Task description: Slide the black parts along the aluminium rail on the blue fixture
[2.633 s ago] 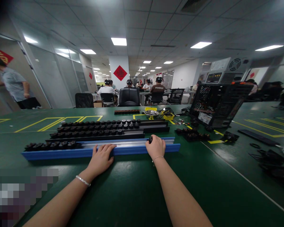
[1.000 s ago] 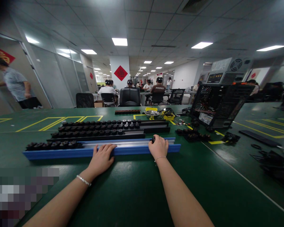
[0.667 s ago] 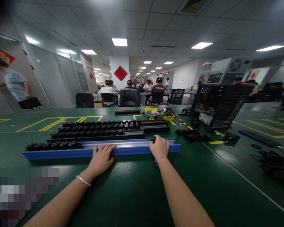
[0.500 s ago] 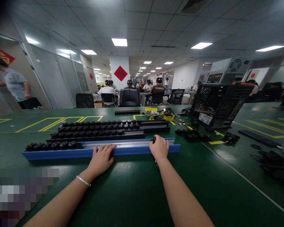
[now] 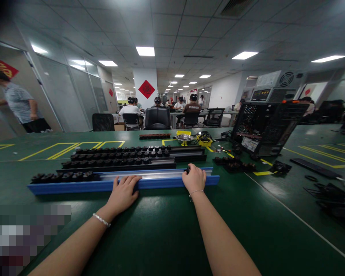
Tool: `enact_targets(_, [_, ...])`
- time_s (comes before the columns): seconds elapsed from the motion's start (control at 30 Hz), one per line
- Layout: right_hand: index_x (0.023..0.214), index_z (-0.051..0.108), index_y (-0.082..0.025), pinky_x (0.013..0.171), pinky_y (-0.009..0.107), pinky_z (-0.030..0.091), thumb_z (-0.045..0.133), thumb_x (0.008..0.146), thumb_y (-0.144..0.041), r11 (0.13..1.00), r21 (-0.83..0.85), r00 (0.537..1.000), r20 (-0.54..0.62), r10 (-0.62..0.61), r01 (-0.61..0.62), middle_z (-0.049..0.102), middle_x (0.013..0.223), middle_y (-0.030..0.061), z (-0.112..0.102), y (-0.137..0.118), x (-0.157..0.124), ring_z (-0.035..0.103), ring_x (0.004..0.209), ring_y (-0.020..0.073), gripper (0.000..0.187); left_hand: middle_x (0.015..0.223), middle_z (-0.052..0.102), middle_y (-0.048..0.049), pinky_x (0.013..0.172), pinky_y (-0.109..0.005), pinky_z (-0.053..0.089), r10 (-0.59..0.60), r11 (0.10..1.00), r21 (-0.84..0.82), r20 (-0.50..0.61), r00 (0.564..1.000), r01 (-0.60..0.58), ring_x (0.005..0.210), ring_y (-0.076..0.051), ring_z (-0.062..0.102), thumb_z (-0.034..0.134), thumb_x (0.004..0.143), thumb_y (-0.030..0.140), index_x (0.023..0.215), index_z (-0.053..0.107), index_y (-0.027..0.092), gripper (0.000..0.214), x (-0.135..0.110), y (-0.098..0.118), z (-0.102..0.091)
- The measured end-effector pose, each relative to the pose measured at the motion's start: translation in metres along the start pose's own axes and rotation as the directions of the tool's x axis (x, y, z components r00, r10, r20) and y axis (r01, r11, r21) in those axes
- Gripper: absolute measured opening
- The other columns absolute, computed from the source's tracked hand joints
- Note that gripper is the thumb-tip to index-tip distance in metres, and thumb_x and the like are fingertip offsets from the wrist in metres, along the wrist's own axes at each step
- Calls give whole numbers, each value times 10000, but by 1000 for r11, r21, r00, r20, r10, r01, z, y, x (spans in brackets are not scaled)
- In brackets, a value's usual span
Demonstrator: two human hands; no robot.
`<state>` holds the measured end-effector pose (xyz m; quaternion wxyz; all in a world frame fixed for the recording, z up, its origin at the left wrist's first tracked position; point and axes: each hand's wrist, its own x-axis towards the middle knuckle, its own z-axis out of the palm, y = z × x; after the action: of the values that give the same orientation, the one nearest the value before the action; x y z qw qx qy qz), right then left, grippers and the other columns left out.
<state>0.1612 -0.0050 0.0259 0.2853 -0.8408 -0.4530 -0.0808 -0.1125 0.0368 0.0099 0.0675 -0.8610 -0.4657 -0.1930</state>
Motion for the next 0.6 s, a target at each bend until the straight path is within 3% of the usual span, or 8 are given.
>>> enact_targets(0.6, [1116,580,-176,909,352,328,467,765,-257,1000,24,999,33,16,-17,654,1016,89,-2,3,3,541,1021,235,377,1273,544,-32,1083,-540,113,17,1000,-1,-19,1000,-17,1184,-243,437,491,754,233,1232,467,290,482,0,-2,3])
